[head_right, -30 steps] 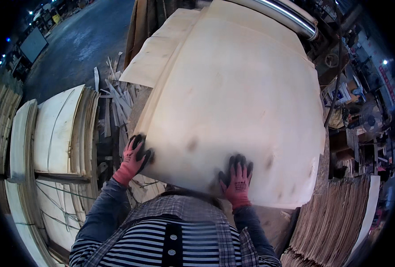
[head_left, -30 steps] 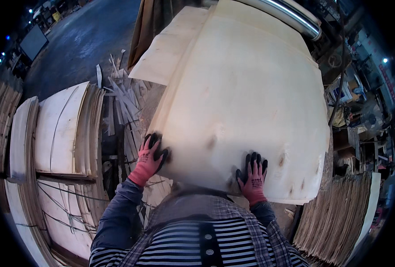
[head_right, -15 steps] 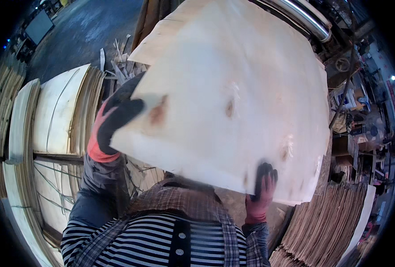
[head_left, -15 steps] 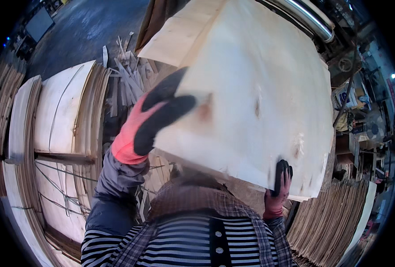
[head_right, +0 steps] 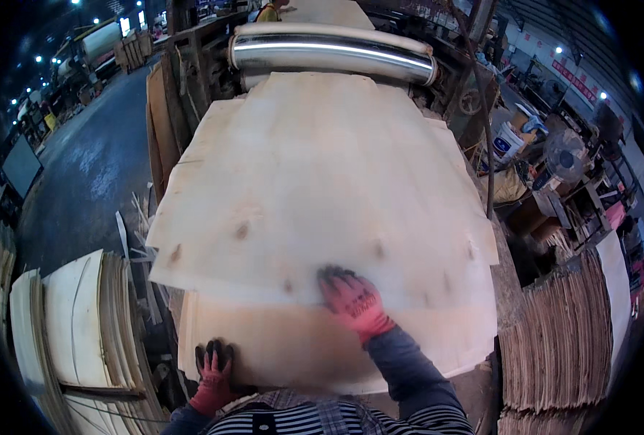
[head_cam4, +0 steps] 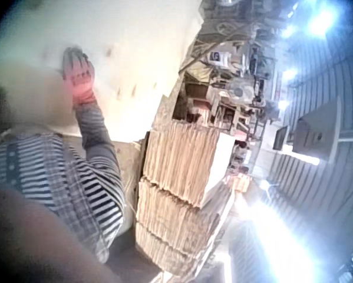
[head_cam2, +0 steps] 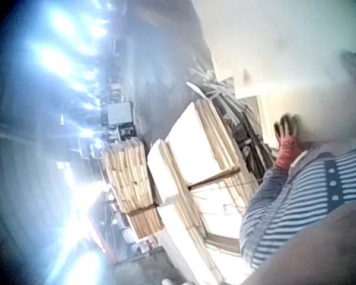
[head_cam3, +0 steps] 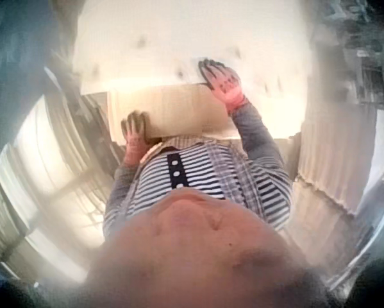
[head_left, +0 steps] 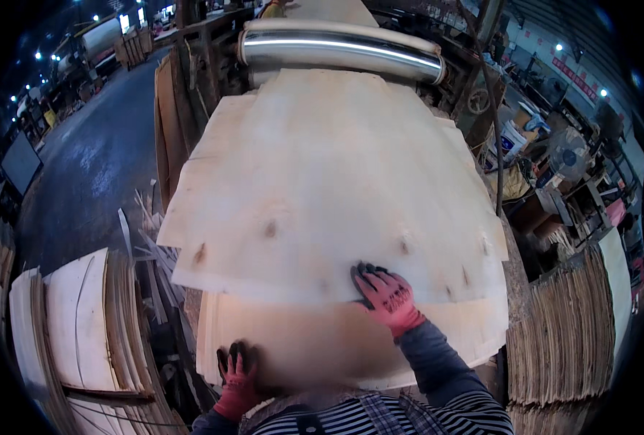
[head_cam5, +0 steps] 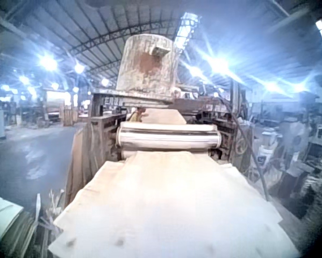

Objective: The person feeds large, thin sheets of wood veneer into a roller machine, uses a long metal rod to guide the sheet through the rollers, and then stacks the processed sheets onto a pile. The person repeats this process for multiple sheets.

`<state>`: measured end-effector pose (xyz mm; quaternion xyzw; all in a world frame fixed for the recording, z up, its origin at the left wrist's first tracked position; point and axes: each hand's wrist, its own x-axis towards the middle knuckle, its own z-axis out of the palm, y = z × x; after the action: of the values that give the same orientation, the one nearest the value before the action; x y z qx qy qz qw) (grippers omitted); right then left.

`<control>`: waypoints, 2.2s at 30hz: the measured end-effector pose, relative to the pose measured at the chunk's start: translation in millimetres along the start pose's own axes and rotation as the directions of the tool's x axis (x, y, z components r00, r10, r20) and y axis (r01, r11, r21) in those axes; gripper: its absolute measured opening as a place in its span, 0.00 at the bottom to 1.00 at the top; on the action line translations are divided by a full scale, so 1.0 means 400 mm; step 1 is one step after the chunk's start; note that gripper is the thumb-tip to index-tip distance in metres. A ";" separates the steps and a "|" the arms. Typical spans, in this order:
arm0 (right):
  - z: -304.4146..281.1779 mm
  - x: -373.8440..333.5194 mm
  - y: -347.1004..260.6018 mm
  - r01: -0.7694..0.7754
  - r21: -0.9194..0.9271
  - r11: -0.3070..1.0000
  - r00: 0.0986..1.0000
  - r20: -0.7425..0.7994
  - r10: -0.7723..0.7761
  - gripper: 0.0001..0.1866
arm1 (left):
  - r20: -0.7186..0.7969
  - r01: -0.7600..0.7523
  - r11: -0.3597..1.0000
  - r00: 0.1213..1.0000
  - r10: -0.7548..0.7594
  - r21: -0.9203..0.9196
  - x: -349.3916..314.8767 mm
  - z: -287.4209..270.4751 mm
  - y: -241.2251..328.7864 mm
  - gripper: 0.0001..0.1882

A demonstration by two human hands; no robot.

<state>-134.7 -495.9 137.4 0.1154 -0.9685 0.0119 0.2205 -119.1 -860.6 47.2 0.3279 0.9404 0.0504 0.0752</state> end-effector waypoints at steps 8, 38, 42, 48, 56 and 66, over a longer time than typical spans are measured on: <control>0.263 0.226 0.217 -0.196 -0.119 0.973 0.980 -0.049 0.191 0.28 | -0.014 0.029 0.994 0.999 -0.031 -0.108 0.013 -0.021 0.024 0.58; -0.225 -0.513 0.053 -0.403 0.298 0.865 0.809 -0.327 0.489 0.30 | -0.581 -0.680 0.654 0.693 0.427 -0.331 -0.146 -0.176 0.001 0.16; -0.172 -0.405 -0.061 -0.333 -0.085 0.939 0.943 -0.052 0.330 0.33 | -0.415 0.247 0.879 0.807 -0.419 -0.407 -0.117 0.015 -0.035 0.39; -0.066 -0.172 -0.079 -0.333 -0.010 0.943 0.942 0.042 0.333 0.37 | -0.259 0.262 0.778 0.842 -0.474 -0.572 -0.063 0.019 -0.067 0.35; 0.183 0.103 0.133 -0.355 -0.035 0.934 0.935 0.005 0.356 0.31 | -0.026 0.281 0.379 0.773 -0.634 -0.882 -0.065 0.035 -0.116 0.31; 0.273 0.202 0.109 -0.270 0.035 0.962 0.961 0.068 0.267 0.32 | -0.003 0.253 0.305 0.765 -0.644 -0.918 -0.031 0.113 -0.148 0.25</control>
<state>-261.8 -479.2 74.5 -0.0119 -0.9810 0.0594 0.1840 -137.6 -912.6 -4.3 -0.0593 0.8201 0.5654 0.0643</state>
